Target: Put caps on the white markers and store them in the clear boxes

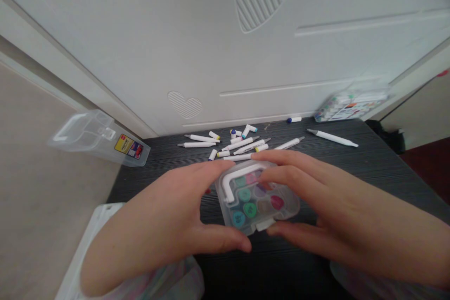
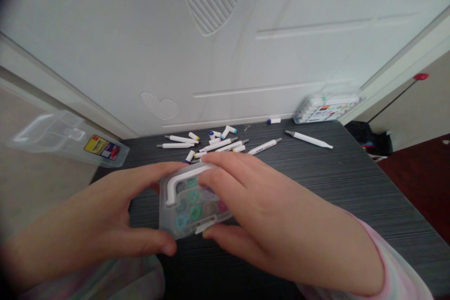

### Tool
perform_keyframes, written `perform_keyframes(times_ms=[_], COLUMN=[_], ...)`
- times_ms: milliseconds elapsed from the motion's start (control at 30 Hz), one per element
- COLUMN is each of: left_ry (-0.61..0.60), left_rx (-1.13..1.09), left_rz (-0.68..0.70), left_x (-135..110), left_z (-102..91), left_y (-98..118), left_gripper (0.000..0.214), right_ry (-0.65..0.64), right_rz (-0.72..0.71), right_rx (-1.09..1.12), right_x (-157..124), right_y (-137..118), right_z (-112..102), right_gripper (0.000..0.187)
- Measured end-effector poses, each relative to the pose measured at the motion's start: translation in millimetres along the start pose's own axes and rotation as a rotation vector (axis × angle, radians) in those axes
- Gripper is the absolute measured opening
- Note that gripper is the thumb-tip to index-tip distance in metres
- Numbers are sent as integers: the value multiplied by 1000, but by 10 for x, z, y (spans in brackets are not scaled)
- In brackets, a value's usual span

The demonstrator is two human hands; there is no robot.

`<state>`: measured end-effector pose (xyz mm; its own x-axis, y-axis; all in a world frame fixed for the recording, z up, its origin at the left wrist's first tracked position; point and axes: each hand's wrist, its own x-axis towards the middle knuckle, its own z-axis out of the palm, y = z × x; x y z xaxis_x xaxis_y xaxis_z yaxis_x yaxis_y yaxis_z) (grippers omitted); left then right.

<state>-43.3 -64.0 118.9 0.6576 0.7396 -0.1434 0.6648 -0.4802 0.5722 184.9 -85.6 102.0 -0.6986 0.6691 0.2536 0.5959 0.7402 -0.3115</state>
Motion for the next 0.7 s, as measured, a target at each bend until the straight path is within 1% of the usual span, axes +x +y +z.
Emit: perform_keyframes(times_ms=[133,300,400,533,600,700], left_ry=[-16,-5,7,0,10,21], left_rx=[0,12,16,19,19,24], left_rz=[1,-3,-12,-27,-23,11], left_x=[2,14,18,6,-7,-22], left_z=[-4,-3,5,19,23,24], left_y=[-2,8,6,-9,-15,-7], left_gripper=[67,64,64,64,69,74], right_ry=[-17,-23,-10,-37,-25,4], right_rz=[5,6,23,30,7,-14], right_rx=[10,24,38,6,-21,-54], right_x=[-16,-11,-15,-58,-87,-113], right_y=[-15,-20,-16,-32,-57,-111], right_z=[-2,-6,-6,-23,-47,-87], right_gripper=[35,32,33,36,32,21])
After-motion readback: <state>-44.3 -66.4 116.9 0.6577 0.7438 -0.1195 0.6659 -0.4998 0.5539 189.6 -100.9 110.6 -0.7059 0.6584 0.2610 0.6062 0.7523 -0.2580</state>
